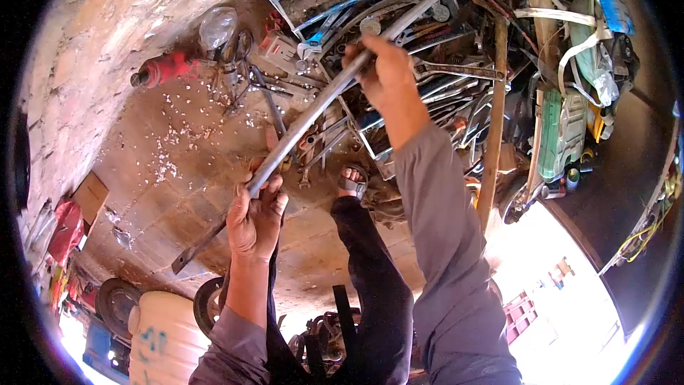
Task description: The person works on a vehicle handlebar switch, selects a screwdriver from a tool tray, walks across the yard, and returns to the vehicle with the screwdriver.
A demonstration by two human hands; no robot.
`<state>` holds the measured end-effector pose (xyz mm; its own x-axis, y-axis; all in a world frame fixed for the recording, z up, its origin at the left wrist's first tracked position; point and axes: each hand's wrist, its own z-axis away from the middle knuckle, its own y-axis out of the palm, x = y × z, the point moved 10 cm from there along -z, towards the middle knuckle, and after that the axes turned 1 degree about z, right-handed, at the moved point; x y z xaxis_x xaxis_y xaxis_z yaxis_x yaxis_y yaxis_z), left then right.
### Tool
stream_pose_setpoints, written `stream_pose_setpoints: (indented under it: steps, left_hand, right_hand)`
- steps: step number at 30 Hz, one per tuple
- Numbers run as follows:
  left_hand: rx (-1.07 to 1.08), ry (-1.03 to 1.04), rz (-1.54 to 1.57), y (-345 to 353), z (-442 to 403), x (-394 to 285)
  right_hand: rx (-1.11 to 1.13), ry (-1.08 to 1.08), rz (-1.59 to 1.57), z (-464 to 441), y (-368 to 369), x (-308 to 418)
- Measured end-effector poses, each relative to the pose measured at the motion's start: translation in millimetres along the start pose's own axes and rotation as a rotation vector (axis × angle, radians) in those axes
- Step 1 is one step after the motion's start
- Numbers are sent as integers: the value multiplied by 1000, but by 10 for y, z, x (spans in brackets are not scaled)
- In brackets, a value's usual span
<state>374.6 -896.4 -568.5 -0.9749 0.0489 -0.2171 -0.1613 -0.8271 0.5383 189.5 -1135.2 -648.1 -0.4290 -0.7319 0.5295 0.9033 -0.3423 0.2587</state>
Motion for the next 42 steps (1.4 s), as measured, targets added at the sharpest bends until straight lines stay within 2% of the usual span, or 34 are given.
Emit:
stream_pose_setpoints:
  steps: [2, 4, 6, 10, 13, 14, 17, 18, 22, 23, 25, 27, 28, 30, 32, 33, 34, 36, 38, 39, 40, 42]
  left_hand:
    - [86, 30, -74, 97, -38, -90]
    - [-40, 76, -62, -13, -30, -300]
    - [-74, 176, -83, -34, -48, -578]
    - [-38, 183, -93, -56, -284, -677]
    - [92, 209, -41, 282, -661, -687]
    - [178, 241, 26, 458, -762, -720]
    - [267, 228, -32, 953, -958, -505]
    - [329, 211, -90, 1178, -989, -370]
    - [292, 185, -286, 1646, -1343, 125]
    - [262, 144, -294, 1675, -1481, 233]
    - [224, 144, -371, 1812, -1631, 292]
    - [284, 188, -408, 2018, -1740, 251]
    - [315, 169, -393, 2072, -1911, 266]
    - [347, 206, -403, 2238, -2051, 140]
    - [225, 109, -370, 2228, -2281, 49]
    - [268, 151, -456, 2260, -2412, -31]
    - [276, 85, -480, 2393, -2480, -177]
    - [386, -37, -429, 2324, -2752, -121]
    - [345, 17, -465, 2379, -2571, -245]
    - [405, 38, -509, 2401, -2521, -320]
    - [356, 52, -513, 2308, -2582, -425]
    - [391, 85, -585, 2225, -2537, -551]
  right_hand:
    - [5, -12, 48, -53, -57, -36]
    - [8, -27, 93, -109, -75, 6]
    - [-3, -89, 131, -247, -47, 166]
    - [-43, -143, 137, -520, -57, 480]
    - [93, -153, 57, -702, 64, 743]
    - [90, -154, 61, -689, 97, 815]
    - [77, -256, -15, -688, 127, 933]
    - [87, -259, -24, -581, 180, 861]
    - [271, -72, 218, 134, 370, 78]
    - [299, -55, 174, 277, 278, -217]
    - [157, 51, 219, 751, 117, -756]
    - [172, 187, 308, 1266, -80, -1222]
    - [374, 237, 305, 1481, -73, -1495]
    - [112, 354, 211, 1902, -345, -1826]
    - [107, 420, 136, 2260, -471, -2129]
    - [87, 468, 78, 2350, -530, -2235]
    - [80, 470, 64, 2367, -533, -2268]
    - [182, 361, 253, 2375, -419, -2216]
    - [190, 337, 258, 2329, -339, -2121]
    - [191, 304, 247, 2316, -319, -2070]
    - [190, 266, 239, 2302, -315, -2014]
    - [179, 251, 220, 2308, -329, -1967]
